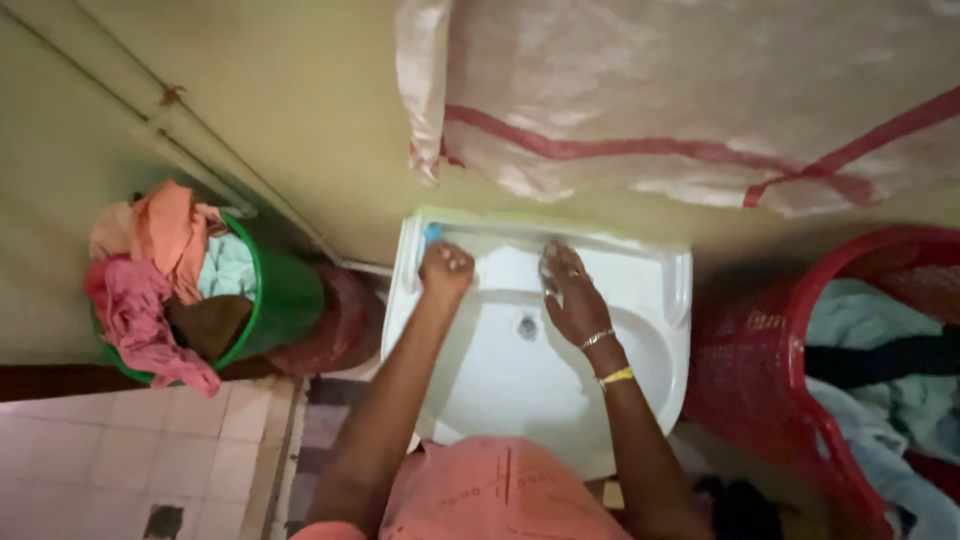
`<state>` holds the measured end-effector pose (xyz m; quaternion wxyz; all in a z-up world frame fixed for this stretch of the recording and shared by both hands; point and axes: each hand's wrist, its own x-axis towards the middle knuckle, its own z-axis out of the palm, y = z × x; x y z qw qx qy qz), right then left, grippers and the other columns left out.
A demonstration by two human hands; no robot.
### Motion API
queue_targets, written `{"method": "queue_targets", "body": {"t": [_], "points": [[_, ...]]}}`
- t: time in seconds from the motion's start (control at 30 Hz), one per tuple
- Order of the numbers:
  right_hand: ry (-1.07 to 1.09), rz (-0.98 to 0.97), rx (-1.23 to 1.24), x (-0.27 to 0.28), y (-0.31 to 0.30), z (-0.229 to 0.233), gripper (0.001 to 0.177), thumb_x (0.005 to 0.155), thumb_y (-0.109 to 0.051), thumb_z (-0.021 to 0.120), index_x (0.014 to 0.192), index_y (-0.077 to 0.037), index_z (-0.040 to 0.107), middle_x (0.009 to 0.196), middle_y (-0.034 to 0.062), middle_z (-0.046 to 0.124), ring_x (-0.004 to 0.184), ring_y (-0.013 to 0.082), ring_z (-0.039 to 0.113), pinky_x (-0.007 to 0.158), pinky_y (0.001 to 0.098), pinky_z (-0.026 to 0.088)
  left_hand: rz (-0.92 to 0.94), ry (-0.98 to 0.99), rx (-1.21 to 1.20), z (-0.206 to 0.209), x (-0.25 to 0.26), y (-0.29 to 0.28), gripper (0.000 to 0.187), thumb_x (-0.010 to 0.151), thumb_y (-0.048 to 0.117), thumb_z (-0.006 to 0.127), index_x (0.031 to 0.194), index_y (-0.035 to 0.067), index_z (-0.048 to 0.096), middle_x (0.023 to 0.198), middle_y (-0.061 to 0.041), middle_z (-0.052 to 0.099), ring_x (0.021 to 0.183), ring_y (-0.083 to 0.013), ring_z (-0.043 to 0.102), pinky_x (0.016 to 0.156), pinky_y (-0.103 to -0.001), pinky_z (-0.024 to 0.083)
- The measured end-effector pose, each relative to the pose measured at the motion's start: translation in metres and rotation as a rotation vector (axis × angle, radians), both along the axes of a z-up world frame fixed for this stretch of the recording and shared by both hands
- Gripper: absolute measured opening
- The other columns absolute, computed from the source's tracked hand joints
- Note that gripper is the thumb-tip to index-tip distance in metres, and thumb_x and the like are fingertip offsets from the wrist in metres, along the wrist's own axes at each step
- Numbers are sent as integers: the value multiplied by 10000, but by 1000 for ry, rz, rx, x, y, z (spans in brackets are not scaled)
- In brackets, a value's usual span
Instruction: The person cleans the surface and edges of a white sink using a small blue sponge, wiping around the faucet and the basin.
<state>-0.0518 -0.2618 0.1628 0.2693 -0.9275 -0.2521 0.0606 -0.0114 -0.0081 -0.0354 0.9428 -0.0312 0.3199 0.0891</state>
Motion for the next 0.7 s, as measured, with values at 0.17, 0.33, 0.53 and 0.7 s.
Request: {"method": "queue_targets", "body": {"t": [0.17,0.33,0.53,0.7], "points": [[18,-9,-33,1,-2,2,798,844,-65,690,1568,-167,368,1634,111,343,1509,348,292,1150,414,387,92,185,57,-18,-73,-38,354,972,202,506,645,164,374,544,-12,341,445,-172,307,442,-330,307],[-120,43,-2,-3,-8,-13,748,872,-74,696,1548,-164,388,1647,135,348,1517,357,325,1182,427,387,-132,85,103,-10,-10,4,390,973,170,512,639,214,315,523,42,295,409,-127,285,407,-289,280],[19,-28,15,2,1,6,775,837,-71,686,1550,-140,389,1618,180,350,1481,384,338,1129,423,411,-542,78,265,7,8,-22,345,996,192,484,670,171,372,518,20,313,383,-123,279,366,-293,234],[-24,-17,78,1,-2,-5,746,851,-54,668,1548,-146,418,1632,162,373,1490,369,382,1143,401,438,-912,67,557,41,-1,-53,343,1042,222,475,715,131,428,533,19,347,386,-103,283,360,-285,214]]}}
